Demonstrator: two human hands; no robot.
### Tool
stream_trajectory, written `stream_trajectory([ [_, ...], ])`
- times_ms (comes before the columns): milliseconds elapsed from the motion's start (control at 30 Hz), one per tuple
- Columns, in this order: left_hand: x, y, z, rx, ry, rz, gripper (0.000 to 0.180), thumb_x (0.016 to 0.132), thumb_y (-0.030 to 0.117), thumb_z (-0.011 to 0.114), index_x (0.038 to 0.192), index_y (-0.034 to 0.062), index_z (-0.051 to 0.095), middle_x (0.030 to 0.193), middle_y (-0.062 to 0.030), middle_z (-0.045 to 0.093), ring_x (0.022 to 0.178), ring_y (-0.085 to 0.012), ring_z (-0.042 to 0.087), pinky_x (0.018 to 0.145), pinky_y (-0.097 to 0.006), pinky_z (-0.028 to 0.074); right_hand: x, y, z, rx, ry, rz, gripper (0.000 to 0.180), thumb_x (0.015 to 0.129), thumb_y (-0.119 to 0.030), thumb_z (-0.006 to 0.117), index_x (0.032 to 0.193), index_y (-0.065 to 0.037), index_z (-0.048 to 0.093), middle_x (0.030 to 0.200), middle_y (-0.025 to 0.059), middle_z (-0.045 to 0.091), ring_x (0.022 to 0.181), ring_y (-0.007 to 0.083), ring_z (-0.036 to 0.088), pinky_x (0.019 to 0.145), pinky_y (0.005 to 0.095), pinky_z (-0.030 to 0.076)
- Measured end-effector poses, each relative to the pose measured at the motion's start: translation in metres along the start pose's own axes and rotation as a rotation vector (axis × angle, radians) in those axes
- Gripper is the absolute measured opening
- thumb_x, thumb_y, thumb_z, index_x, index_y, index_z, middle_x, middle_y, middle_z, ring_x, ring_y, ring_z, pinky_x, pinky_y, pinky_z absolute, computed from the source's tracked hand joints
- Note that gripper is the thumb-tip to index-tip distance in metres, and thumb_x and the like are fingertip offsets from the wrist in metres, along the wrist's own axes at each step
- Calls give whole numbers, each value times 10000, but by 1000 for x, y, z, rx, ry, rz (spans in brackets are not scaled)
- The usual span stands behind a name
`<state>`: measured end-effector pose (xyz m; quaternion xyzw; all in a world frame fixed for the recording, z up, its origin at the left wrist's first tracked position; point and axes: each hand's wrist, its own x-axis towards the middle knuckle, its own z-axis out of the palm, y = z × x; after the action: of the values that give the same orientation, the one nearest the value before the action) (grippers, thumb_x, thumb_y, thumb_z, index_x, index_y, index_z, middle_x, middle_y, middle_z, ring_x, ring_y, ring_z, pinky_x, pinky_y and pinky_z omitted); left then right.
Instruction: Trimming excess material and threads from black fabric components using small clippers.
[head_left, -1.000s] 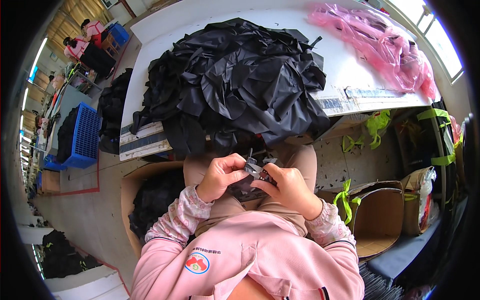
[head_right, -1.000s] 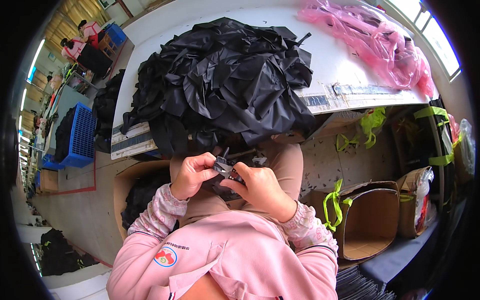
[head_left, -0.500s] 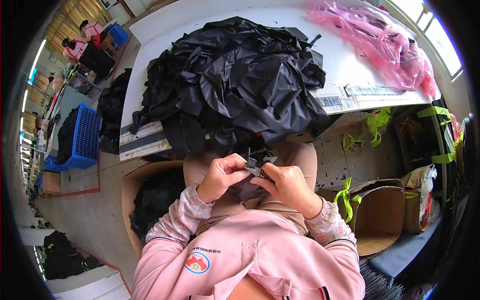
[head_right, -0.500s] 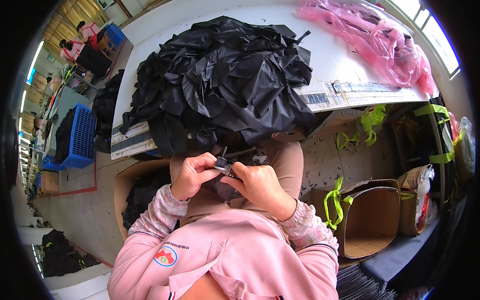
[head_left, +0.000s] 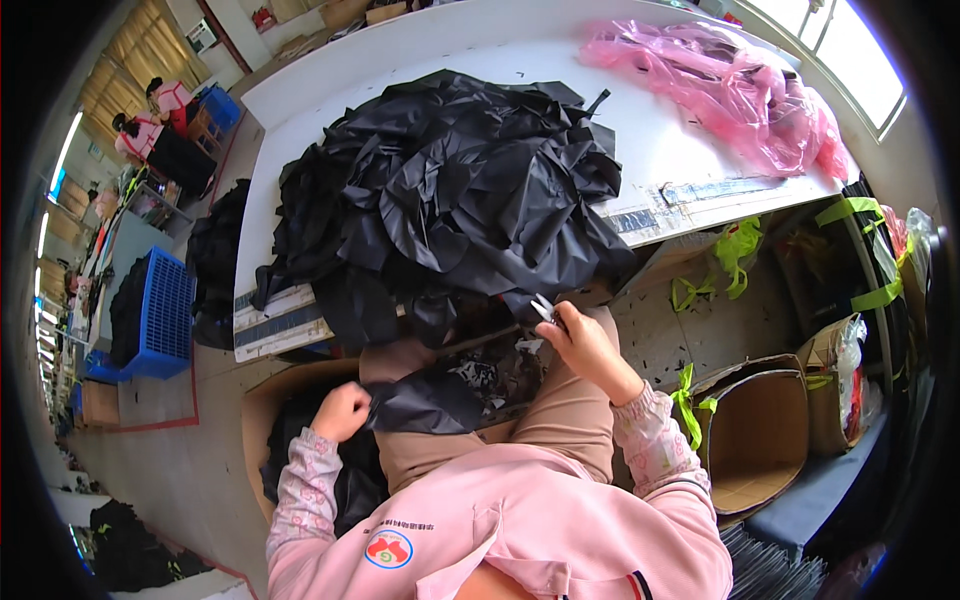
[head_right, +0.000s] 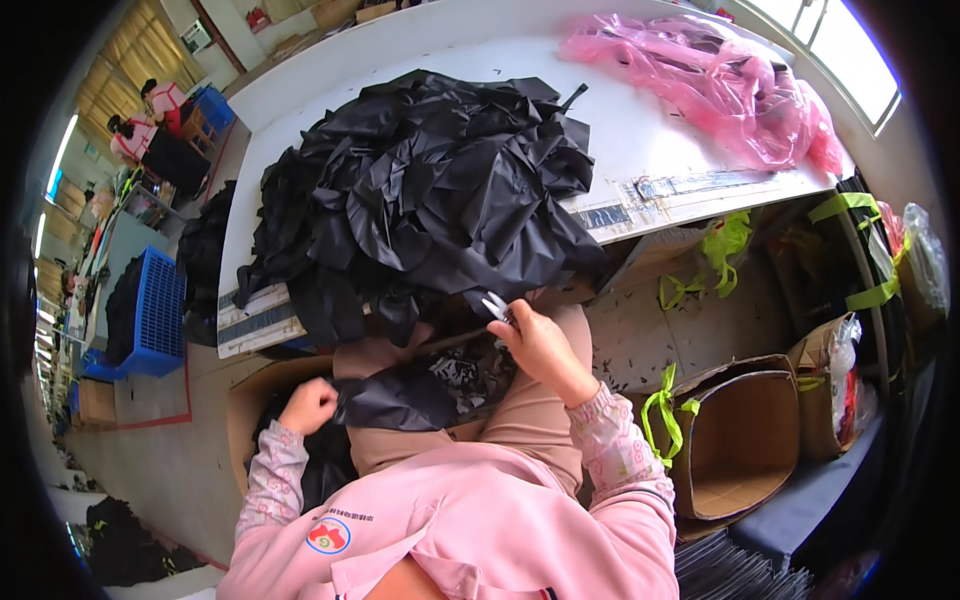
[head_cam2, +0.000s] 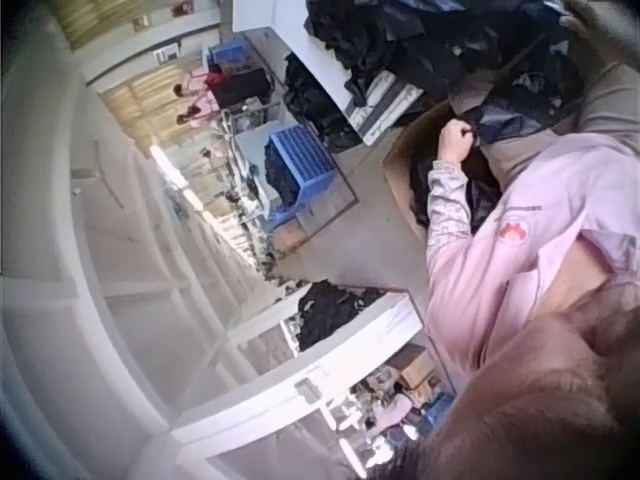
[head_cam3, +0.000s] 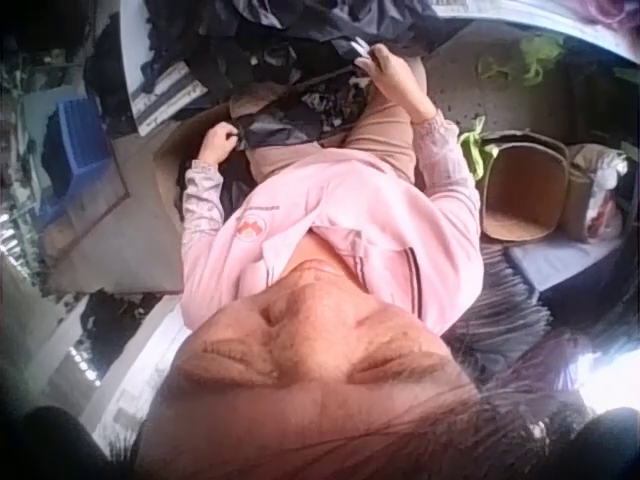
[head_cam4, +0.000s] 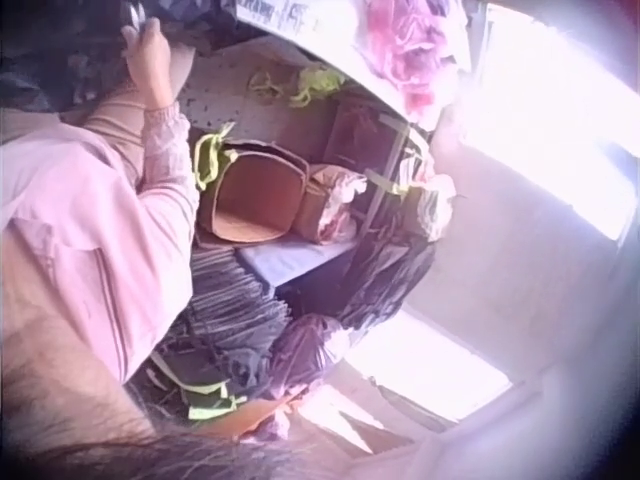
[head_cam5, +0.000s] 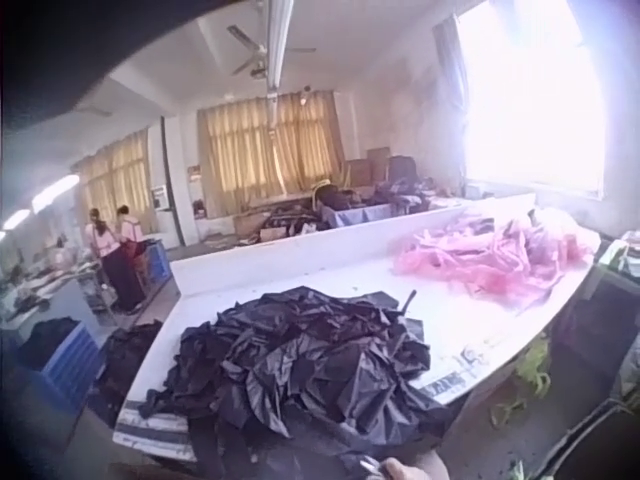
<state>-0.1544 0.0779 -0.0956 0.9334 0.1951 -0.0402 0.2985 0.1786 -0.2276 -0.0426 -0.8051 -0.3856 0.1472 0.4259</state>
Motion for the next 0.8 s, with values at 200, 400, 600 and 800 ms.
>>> stream_trajectory([
  [200,-172,-196,154,379,-1028,-413,466,650,433,755,938,66,746,977,-190,695,924,-336,656,865,-441,498,73,81,19,228,226,172,363,834,-312,705,857,34,596,718,233,605,656,359,617,596,404,460],
  [400,-186,-190,150,230,-977,-577,622,681,565,709,953,6,725,988,-214,687,929,-350,661,873,-404,496,123,68,35,166,248,173,340,887,-273,668,787,48,620,576,43,533,547,77,448,498,297,373],
  [600,8,-15,2,-255,266,-174,241,866,246,674,931,16,650,763,-93,666,663,-174,626,619,-323,508,105,31,92,449,94,-69,284,887,-220,658,801,43,594,581,112,497,583,105,438,536,325,402],
  [800,176,100,-22,-1076,271,-341,380,898,384,656,1018,30,588,728,-42,575,452,-85,498,395,-215,364,36,-5,111,526,-236,88,252,912,-234,645,847,8,628,614,-15,518,577,82,503,524,281,423],
])
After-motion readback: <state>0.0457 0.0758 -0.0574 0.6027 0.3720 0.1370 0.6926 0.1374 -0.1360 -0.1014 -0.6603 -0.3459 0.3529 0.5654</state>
